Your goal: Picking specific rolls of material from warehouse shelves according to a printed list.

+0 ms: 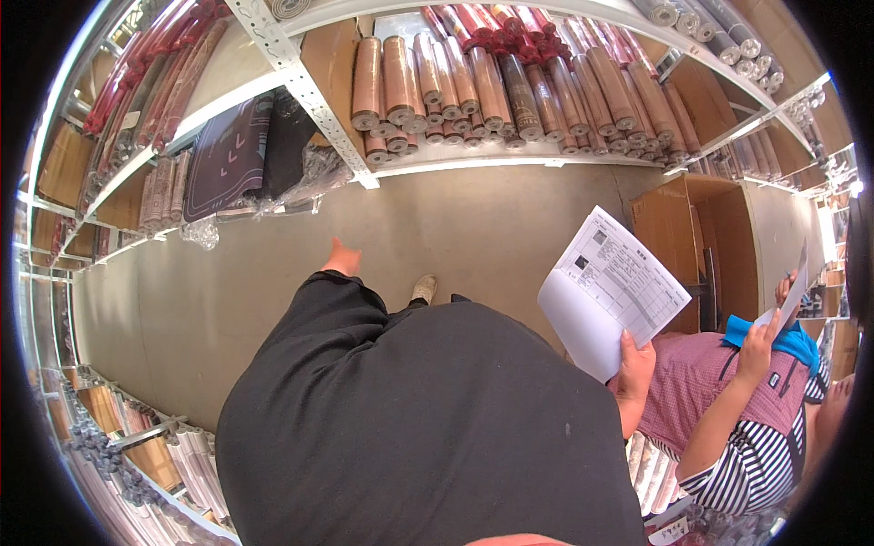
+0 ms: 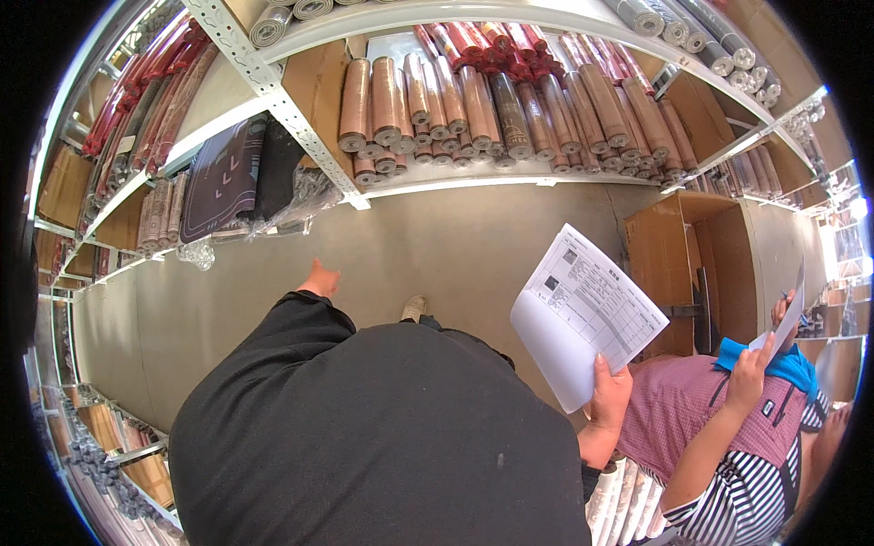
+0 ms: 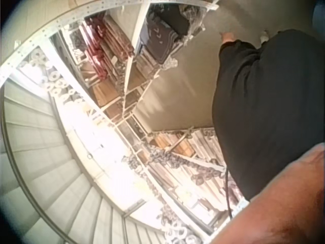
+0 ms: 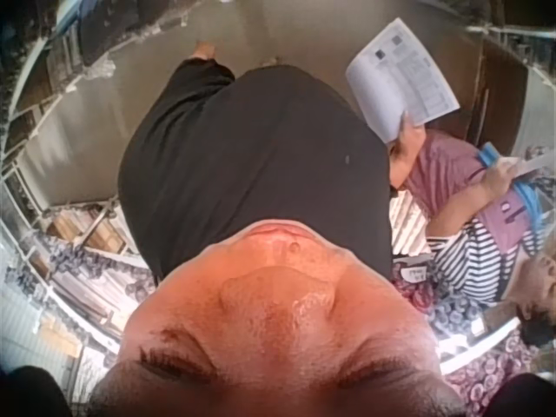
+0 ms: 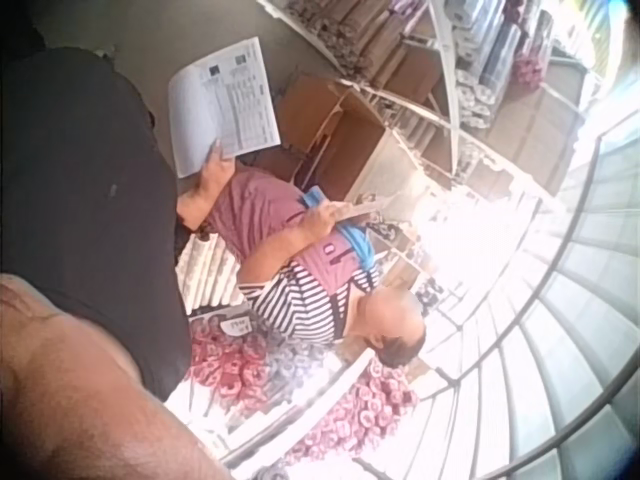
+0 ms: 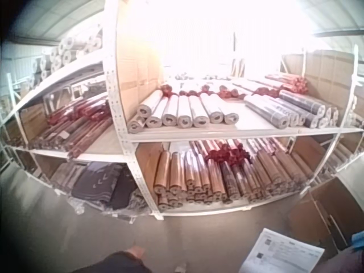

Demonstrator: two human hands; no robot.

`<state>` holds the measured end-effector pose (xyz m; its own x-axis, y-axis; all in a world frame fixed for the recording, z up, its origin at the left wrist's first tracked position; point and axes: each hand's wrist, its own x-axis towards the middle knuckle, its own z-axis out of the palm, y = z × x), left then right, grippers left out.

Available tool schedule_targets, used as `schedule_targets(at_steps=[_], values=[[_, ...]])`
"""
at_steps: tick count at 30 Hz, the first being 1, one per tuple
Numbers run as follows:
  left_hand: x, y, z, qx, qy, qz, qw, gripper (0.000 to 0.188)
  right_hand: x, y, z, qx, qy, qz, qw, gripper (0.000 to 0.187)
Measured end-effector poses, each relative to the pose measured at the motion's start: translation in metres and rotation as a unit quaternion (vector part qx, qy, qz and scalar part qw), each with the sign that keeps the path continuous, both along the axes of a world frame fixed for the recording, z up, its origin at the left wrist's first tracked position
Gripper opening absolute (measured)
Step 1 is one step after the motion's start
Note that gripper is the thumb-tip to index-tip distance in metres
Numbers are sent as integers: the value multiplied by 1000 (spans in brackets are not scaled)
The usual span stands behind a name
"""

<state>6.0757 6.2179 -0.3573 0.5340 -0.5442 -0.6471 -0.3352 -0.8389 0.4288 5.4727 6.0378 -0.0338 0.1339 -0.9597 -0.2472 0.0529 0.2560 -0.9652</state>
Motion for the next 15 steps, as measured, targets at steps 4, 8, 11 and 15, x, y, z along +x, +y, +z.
schedule_targets(at_steps=[4, 8, 11, 15], values=[[-36, -23, 80, -52, 56, 195, 978, 87, 0, -1, 0, 4, 12, 2, 1000, 34], [-52, -27, 118, -36, 31, 184, 982, 87, -2, -1, -4, 5, 14, -2, 1000, 35], [-56, -32, 123, -5, 37, 186, 982, 79, -3, 3, -2, 17, -1, -15, 1000, 35], [-8, 7, 39, 8, 29, 77, 997, 69, -1, 2, -1, 11, -7, -9, 1000, 36]])
